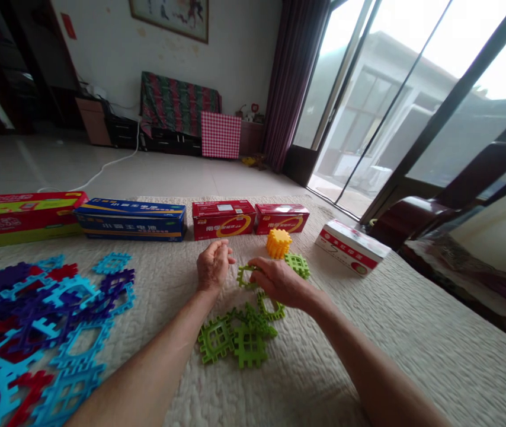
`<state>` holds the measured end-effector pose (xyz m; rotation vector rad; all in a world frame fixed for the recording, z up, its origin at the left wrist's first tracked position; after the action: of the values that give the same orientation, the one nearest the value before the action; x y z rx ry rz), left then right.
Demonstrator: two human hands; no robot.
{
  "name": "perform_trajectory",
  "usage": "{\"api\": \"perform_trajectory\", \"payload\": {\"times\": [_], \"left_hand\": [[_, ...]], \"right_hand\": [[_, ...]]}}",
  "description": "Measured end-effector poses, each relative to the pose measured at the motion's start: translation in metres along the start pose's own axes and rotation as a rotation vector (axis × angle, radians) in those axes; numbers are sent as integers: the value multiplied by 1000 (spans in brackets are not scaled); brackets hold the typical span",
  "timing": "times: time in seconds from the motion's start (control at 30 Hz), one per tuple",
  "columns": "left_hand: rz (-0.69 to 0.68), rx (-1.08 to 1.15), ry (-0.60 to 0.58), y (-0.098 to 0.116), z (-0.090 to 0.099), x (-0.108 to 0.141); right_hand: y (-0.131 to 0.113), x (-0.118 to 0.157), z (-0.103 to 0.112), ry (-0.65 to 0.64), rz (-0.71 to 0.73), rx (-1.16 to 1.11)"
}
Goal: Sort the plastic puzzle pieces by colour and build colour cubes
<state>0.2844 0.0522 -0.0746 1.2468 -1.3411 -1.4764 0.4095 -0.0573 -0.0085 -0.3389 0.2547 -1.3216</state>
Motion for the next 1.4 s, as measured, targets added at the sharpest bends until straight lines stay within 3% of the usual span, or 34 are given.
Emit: {"api": "perform_trajectory", "payload": {"times": [0.23, 0.4, 0.63, 0.83, 1.03, 1.2, 1.4], "left_hand": [[5, -6, -1, 0, 0, 1], [-5, -5, 2, 0, 0, 0], [4, -1, -11, 0, 0, 0], [22, 10, -10, -1, 0, 0], [39, 4, -8, -3, 0, 0], [39, 3, -10, -3, 0, 0], [39, -5, -11, -5, 0, 0]], "right_hand": [[8, -2, -8, 96, -60, 83], [6, -1, -11, 20, 22, 95], [1, -4, -14, -15, 18, 133], [8, 12, 21, -10, -15, 123], [34, 36, 65, 46, -150, 159], [50, 39, 66, -17, -238, 206], [57, 39, 61, -40, -249, 170]]}}
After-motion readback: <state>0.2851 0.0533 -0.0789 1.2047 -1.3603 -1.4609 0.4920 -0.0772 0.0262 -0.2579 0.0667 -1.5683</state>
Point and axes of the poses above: each hand's wrist, its own x-axis away from the middle knuckle, its own z-axis out of the back of the hand, y = z × x, the point moved 1 cm from there along -x, towards the middle knuckle, and after that the axes turned 9 degrees about -y, right-handed, at the moved point
